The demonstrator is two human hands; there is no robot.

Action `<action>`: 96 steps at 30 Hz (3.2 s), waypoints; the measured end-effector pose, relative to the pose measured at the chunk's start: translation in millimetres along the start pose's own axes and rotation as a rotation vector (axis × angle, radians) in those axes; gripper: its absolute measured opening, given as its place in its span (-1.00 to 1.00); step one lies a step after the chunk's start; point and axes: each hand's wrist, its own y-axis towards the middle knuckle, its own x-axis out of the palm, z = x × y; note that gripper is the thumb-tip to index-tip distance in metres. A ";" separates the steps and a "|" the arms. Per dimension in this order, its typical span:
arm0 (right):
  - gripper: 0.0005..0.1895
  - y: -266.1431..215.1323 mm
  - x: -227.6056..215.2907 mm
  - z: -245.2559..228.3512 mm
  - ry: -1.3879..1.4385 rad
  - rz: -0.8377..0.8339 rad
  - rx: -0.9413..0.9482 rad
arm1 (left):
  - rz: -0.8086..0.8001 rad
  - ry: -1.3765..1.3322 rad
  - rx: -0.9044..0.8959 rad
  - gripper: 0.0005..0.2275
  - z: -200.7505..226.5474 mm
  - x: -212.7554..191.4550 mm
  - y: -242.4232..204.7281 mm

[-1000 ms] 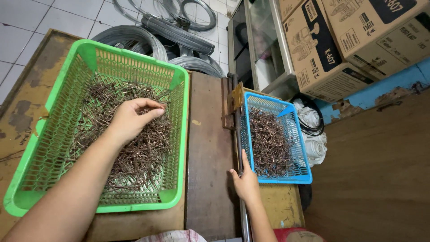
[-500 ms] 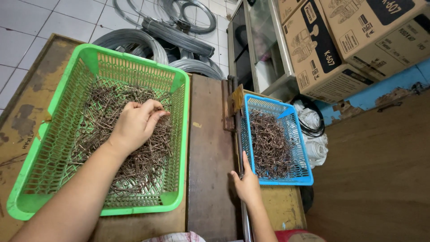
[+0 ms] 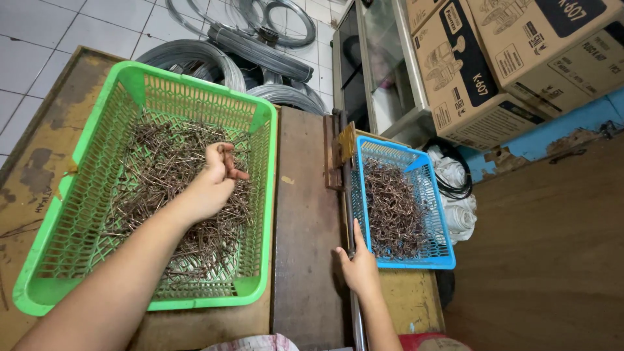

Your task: Process small metal wires using a manual jig and sort them into baskets

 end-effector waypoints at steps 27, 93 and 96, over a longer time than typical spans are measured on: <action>-0.04 -1.8 -2.0 -2.5 0.003 -0.002 -0.007 | -0.150 0.069 -0.024 -0.06 10.5 7.9 -9.7; -0.02 6.7 6.3 9.3 -0.027 0.022 -0.027 | -0.036 -0.546 -0.193 -0.48 -35.2 0.2 25.4; -0.02 7.4 6.6 11.9 -0.042 0.022 -0.034 | 0.006 -0.487 -0.214 -0.61 -35.7 1.3 26.1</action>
